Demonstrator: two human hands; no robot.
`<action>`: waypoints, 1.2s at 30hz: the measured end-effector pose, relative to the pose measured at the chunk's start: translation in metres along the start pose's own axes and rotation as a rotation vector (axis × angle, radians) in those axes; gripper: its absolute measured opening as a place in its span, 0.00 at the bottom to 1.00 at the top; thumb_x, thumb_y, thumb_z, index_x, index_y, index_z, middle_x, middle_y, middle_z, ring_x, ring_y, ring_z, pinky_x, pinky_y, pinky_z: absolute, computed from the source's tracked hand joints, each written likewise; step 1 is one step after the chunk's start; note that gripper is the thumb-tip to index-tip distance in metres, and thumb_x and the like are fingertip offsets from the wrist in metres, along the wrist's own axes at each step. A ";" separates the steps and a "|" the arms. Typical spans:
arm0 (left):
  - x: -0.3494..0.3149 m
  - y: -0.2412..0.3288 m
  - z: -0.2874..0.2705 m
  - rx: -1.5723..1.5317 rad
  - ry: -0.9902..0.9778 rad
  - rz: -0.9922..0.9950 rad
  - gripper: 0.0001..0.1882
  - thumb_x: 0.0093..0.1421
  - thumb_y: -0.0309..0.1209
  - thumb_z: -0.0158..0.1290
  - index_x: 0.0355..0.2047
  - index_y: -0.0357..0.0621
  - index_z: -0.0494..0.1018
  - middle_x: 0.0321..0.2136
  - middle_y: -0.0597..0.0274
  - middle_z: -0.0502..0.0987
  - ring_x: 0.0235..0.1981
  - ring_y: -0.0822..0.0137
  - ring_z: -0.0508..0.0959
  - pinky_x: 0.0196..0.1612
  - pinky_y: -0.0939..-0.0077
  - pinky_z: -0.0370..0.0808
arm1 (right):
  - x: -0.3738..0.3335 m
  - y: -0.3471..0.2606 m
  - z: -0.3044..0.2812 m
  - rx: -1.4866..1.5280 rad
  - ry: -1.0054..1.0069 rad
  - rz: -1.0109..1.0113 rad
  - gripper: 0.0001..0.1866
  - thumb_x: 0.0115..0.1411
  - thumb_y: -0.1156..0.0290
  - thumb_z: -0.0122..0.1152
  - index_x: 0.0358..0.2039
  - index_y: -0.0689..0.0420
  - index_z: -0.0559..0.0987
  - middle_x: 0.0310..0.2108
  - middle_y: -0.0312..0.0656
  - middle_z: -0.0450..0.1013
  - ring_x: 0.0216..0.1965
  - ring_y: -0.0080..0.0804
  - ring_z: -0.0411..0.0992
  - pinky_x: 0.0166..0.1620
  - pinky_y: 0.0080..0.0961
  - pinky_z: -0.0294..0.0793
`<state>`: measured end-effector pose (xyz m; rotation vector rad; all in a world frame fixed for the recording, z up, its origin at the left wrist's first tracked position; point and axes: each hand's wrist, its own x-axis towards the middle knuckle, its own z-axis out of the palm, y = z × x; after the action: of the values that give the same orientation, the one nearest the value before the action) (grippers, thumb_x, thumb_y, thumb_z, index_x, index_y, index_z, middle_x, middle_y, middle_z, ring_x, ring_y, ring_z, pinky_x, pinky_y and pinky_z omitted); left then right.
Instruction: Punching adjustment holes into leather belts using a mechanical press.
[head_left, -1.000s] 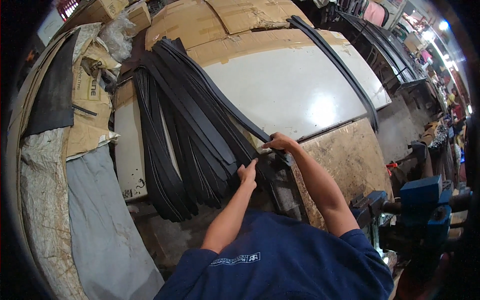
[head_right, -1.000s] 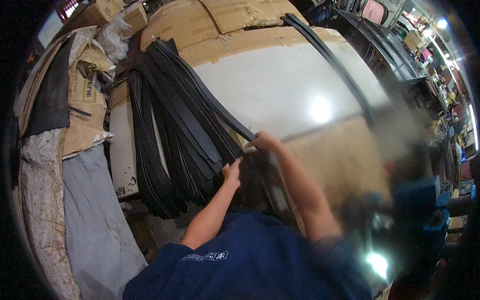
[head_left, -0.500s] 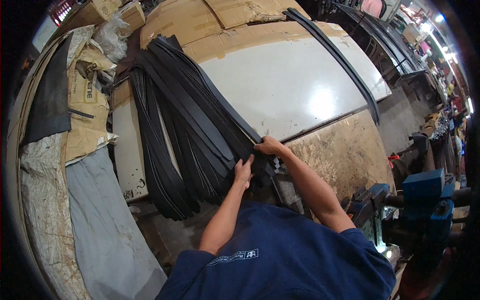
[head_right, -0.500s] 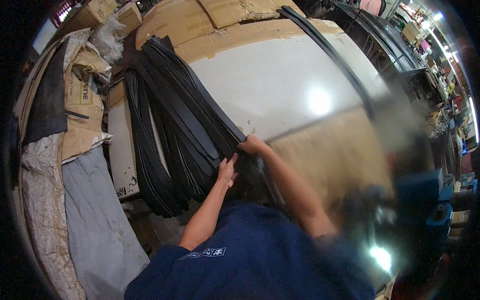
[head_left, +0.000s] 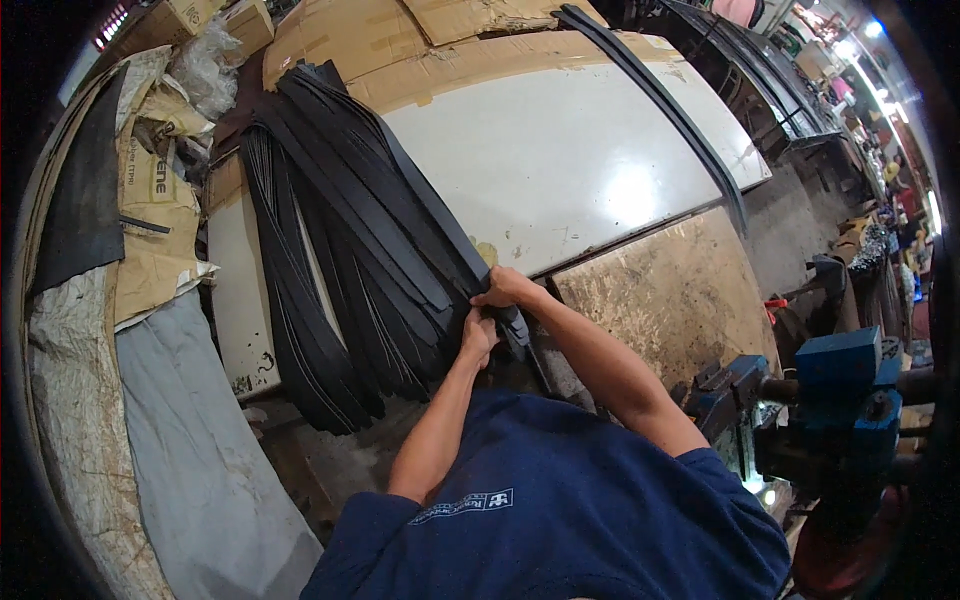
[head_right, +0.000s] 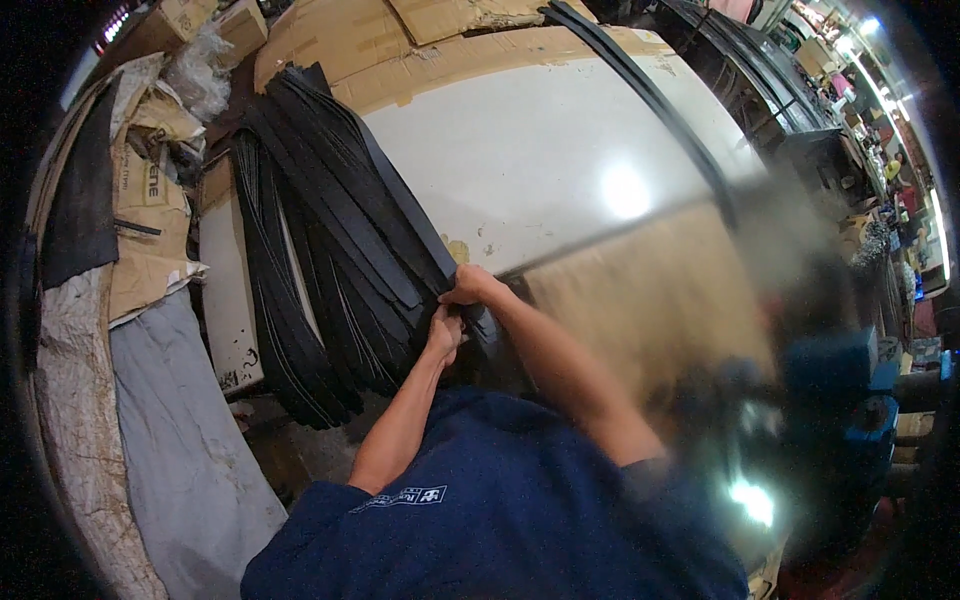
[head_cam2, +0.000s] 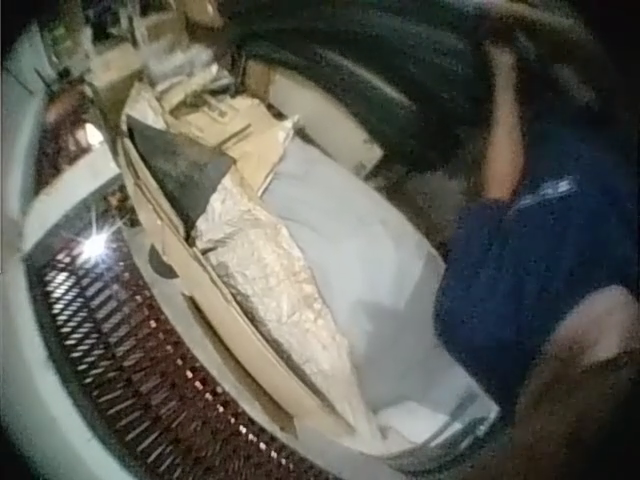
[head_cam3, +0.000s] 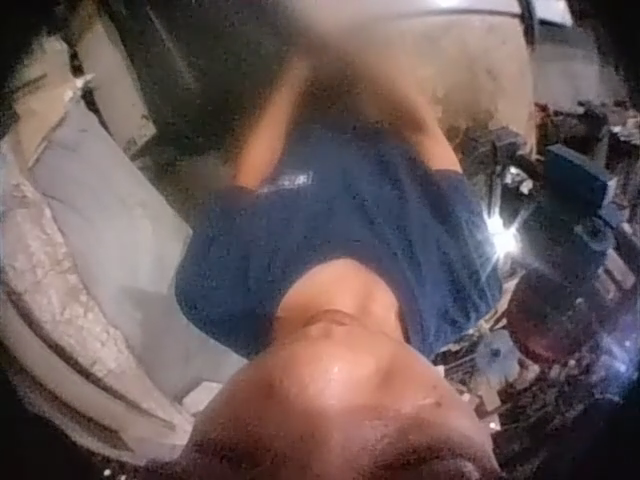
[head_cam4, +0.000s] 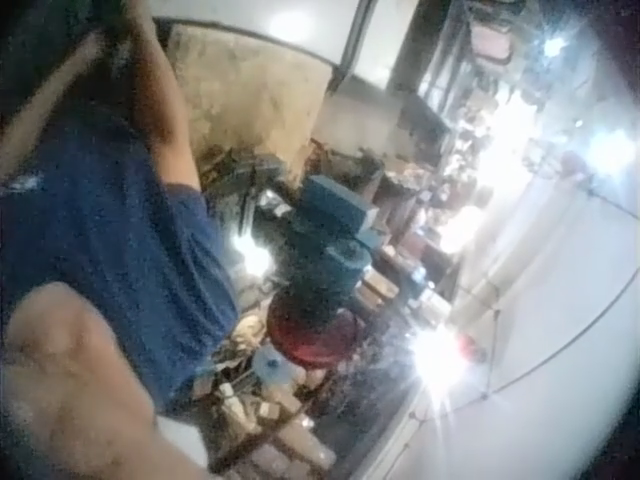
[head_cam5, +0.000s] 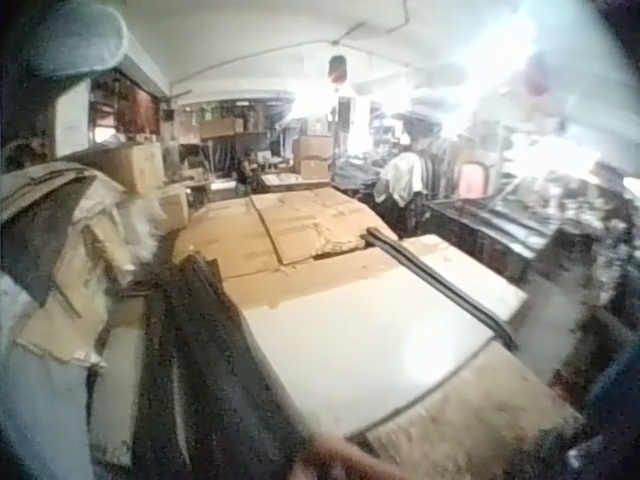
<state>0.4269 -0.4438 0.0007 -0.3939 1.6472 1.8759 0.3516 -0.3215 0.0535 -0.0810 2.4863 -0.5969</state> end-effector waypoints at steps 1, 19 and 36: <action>-0.001 0.002 0.002 0.000 -0.003 -0.003 0.25 0.60 0.22 0.37 0.59 0.46 0.60 0.45 0.63 0.72 0.40 0.67 0.71 0.49 0.62 0.69 | -0.001 0.000 -0.001 -0.060 0.014 -0.019 0.31 0.50 0.47 0.64 0.35 0.70 0.79 0.36 0.62 0.76 0.41 0.54 0.76 0.43 0.40 0.76; -0.006 0.012 0.008 -0.297 0.002 -0.042 0.17 0.67 0.30 0.47 0.55 0.44 0.65 0.33 0.69 0.73 0.31 0.72 0.72 0.38 0.71 0.72 | -0.012 0.045 0.005 0.122 0.174 0.069 0.40 0.48 0.42 0.69 0.40 0.73 0.74 0.37 0.67 0.74 0.43 0.57 0.75 0.44 0.42 0.73; 0.000 0.032 -0.047 -0.222 -0.359 -0.046 0.09 0.64 0.26 0.51 0.43 0.36 0.72 0.37 0.57 0.78 0.37 0.65 0.78 0.43 0.69 0.76 | -0.074 0.027 0.070 1.207 -0.036 -0.020 0.23 0.62 0.61 0.62 0.49 0.65 0.73 0.39 0.42 0.77 0.37 0.25 0.76 0.39 0.25 0.76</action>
<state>0.3999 -0.4905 0.0173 -0.1678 1.1910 1.9664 0.4537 -0.3110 0.0293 0.3387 1.7119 -1.9273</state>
